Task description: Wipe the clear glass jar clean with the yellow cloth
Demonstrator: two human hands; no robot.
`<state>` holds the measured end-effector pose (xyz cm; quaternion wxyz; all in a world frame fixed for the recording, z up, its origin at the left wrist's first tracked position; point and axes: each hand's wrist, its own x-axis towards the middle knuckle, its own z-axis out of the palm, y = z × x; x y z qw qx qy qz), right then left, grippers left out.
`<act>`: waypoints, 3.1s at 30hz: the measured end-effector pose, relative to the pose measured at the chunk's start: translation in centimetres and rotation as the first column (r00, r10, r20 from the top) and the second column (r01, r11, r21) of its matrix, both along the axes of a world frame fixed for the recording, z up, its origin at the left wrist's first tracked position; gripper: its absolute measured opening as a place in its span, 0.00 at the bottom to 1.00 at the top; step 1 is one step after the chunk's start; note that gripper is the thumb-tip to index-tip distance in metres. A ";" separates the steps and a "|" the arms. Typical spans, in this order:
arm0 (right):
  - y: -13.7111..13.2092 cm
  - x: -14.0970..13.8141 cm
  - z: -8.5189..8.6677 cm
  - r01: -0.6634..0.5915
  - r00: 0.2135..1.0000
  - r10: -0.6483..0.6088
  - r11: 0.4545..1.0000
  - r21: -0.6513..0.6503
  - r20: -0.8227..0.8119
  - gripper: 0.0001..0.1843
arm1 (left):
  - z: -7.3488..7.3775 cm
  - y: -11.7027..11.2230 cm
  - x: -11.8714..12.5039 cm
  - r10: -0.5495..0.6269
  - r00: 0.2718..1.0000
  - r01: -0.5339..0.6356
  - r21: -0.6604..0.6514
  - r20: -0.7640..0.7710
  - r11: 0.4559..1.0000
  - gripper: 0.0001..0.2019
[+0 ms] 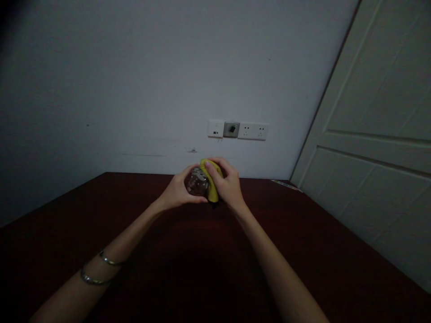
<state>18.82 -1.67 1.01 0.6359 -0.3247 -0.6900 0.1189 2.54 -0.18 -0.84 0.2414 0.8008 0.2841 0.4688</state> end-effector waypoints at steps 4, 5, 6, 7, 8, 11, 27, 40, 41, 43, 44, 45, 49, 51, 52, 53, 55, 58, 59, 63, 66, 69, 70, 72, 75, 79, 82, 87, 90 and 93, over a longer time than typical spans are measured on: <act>-0.6 -0.2 -0.1 -0.022 0.991 -0.001 0.985 0.173 0.135 0.12 | 0.3 -0.1 -0.1 0.024 1.000 -0.024 0.031 -0.006 0.999 0.44; -0.8 -0.3 -0.2 -0.031 0.985 -0.009 0.974 0.225 0.174 0.13 | 0.4 -0.2 -0.2 0.020 1.000 -0.020 0.030 -0.006 0.999 0.44; -0.9 -0.4 -0.3 -0.041 0.979 -0.016 0.963 0.267 0.205 0.14 | 0.5 -0.2 -0.1 0.012 1.000 -0.012 0.021 -0.004 1.000 0.44; -1.0 -0.4 -0.5 -0.050 0.973 -0.020 0.955 0.294 0.229 0.14 | 0.5 -0.3 -0.1 0.004 1.000 -0.004 0.006 -0.001 1.000 0.43; -1.0 -0.5 -0.6 -0.055 0.970 -0.022 0.951 0.305 0.244 0.14 | 0.5 -0.3 -0.1 0.000 1.000 0.000 -0.012 0.002 1.000 0.43; -0.6 -0.7 -0.8 -0.028 0.985 -0.017 0.967 0.253 0.171 0.12 | 0.5 -0.4 0.0 -0.004 1.000 0.005 -0.018 0.014 1.000 0.43; -0.5 -0.4 -1.3 -0.122 0.967 0.023 0.917 0.380 0.254 0.11 | 0.3 -0.3 0.0 0.064 0.994 -0.061 0.036 -0.088 0.998 0.34; -0.7 -0.4 -1.0 -0.103 0.957 -0.007 0.927 0.361 0.289 0.11 | 0.5 -0.2 0.0 0.172 0.966 -0.170 0.023 -0.192 0.985 0.27; -0.8 -0.5 -1.0 -0.112 0.951 -0.011 0.919 0.378 0.308 0.11 | 0.5 -0.1 0.0 0.174 0.965 -0.174 0.021 -0.194 0.985 0.26; -0.8 -0.7 -1.1 -0.108 0.959 0.001 0.924 0.367 0.282 0.10 | 0.4 0.1 -0.1 0.172 0.969 -0.170 0.024 -0.179 0.985 0.26; -0.6 -0.8 -1.2 -0.096 0.972 0.014 0.934 0.343 0.234 0.09 | 0.4 0.0 0.0 0.162 0.974 -0.160 0.026 -0.159 0.987 0.28; -0.4 -1.0 -1.3 -0.082 0.986 0.032 0.948 0.308 0.165 0.08 | 0.4 0.0 0.0 0.145 0.980 -0.143 0.024 -0.135 0.989 0.31; 0.7 -1.3 -1.5 -0.118 0.979 0.137 0.985 0.128 -0.154 0.07 | 0.4 -0.3 0.3 0.005 1.000 -0.005 -0.054 0.006 0.999 0.38; 0.7 -1.4 -1.4 -0.141 0.963 0.156 0.987 0.084 -0.222 0.07 | 0.4 -0.3 0.4 -0.068 0.991 0.083 -0.135 0.115 0.987 0.35; 0.6 -1.5 -1.3 -0.136 0.964 0.153 0.987 0.092 -0.216 0.08 | 0.5 -0.2 0.4 -0.094 0.982 0.122 -0.172 0.166 0.977 0.34; 0.4 -1.5 -1.2 -0.126 0.972 0.146 0.985 0.118 -0.184 0.08 | 0.5 -0.2 0.4 -0.109 0.972 0.151 -0.203 0.207 0.968 0.33; -0.3 -1.4 -1.1 -0.121 0.990 0.134 0.973 0.199 -0.050 0.09 | 0.5 0.0 0.4 -0.110 0.962 0.172 -0.242 0.251 0.955 0.32; -1.0 -1.5 -1.1 -0.149 0.985 0.116 0.947 0.285 0.130 0.11 | 0.7 0.1 0.3 -0.080 0.964 0.150 -0.274 0.253 0.950 0.27; -1.1 -1.5 -1.1 -0.148 0.985 0.112 0.943 0.297 0.134 0.11 | 0.8 0.1 0.3 -0.073 0.966 0.143 -0.278 0.247 0.950 0.25; -0.6 -1.7 -1.4 -0.118 0.990 0.131 0.966 0.232 -0.044 0.09 | 0.9 -0.1 0.2 -0.090 0.968 0.154 -0.272 0.232 0.950 0.28; 0.4 -1.6 -1.6 -0.137 0.961 0.152 0.987 0.081 -0.229 0.08 | 0.9 -0.3 0.1 -0.131 0.967 0.188 -0.268 0.217 0.945 0.30; 0.9 -1.4 -1.6 -0.161 0.940 0.148 0.987 -0.017 -0.307 0.10 | 1.0 -0.4 0.1 -0.145 0.970 0.196 -0.270 0.195 0.943 0.30; 0.9 -1.3 -1.6 -0.156 0.943 0.145 0.988 -0.016 -0.298 0.10 | 1.0 -0.4 0.1 -0.143 0.972 0.190 -0.268 0.187 0.944 0.30; 0.5 -1.3 -1.6 -0.130 0.957 0.135 0.991 0.038 -0.257 0.09 | 1.1 -0.5 0.1 -0.137 0.977 0.175 -0.254 0.162 0.951 0.31; -0.3 -1.2 -1.4 -0.089 0.979 0.116 0.982 0.165 -0.166 0.08 | 1.3 -0.5 0.1 -0.131 0.985 0.152 -0.204 0.114 0.967 0.33; -0.6 -1.0 -1.1 -0.105 0.986 0.129 0.972 0.210 -0.102 0.08 | 1.2 -0.6 -0.2 -0.078 0.996 0.081 -0.071 0.047 0.994 0.39; 0.1 -1.1 -1.1 -0.149 0.966 0.168 0.983 0.108 -0.196 0.10 | 1.1 -0.5 -0.4 -0.043 0.999 0.043 -0.004 0.028 0.999 0.42; 0.4 -1.4 -1.2 -0.127 0.950 0.130 0.991 0.029 -0.284 0.11 | 1.0 -0.3 -0.3 -0.054 0.994 0.060 -0.054 0.096 0.997 0.42; -0.2 -1.4 -1.1 -0.102 0.980 0.125 0.983 0.152 -0.152 0.09 | 1.1 -0.2 -0.2 -0.098 0.980 0.124 -0.149 0.175 0.981 0.37; -0.5 -1.3 -1.2 -0.115 0.992 0.121 0.968 0.225 -0.016 0.10 | 1.2 0.1 -0.1 -0.077 0.976 0.123 -0.227 0.204 0.966 0.32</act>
